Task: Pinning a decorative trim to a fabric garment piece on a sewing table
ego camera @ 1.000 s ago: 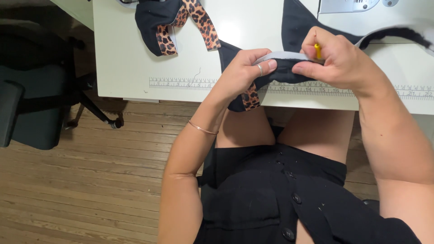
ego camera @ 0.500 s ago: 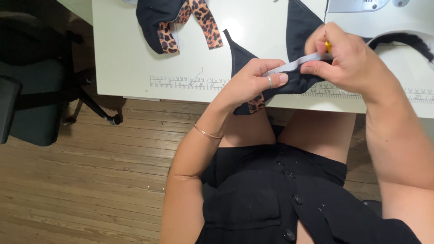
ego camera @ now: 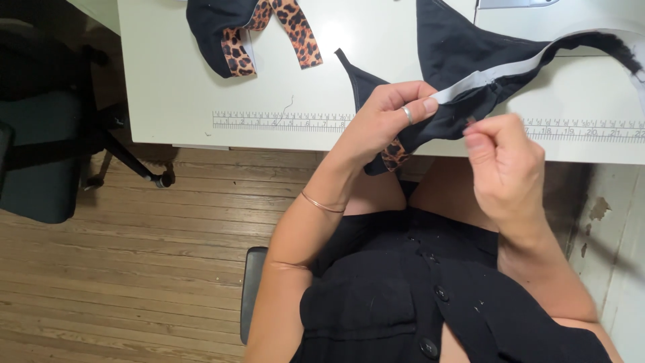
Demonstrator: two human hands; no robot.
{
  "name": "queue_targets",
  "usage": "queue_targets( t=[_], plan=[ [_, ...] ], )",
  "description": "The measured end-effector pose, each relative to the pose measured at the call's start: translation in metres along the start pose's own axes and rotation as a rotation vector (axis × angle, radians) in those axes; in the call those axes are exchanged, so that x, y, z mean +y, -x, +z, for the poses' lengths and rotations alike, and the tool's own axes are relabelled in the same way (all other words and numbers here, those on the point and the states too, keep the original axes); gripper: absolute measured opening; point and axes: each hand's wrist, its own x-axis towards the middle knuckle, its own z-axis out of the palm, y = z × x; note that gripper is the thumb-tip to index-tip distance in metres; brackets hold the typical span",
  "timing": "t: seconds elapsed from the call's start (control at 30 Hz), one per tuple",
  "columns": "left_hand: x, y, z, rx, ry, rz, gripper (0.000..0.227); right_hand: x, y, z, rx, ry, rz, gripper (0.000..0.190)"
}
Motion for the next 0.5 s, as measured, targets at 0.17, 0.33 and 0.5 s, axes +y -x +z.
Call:
queue_targets(
  t=[0.17, 0.33, 0.5],
  plan=[
    [-0.0075, 0.0008, 0.0029, 0.035, 0.08, -0.016, 0.018, 0.0068, 0.003, 0.0082, -0.018, 0.022, -0.062, 0.016],
    [-0.0067, 0.0021, 0.0024, 0.042, 0.08, -0.018, 0.019, 0.0036, 0.0009, 0.0058, -0.04, 0.018, -0.023, 0.016],
    [-0.0067, 0.0019, 0.0018, 0.037, 0.092, -0.024, 0.019, 0.0039, -0.0011, 0.0063, -0.052, 0.006, -0.004, 0.016]
  ],
)
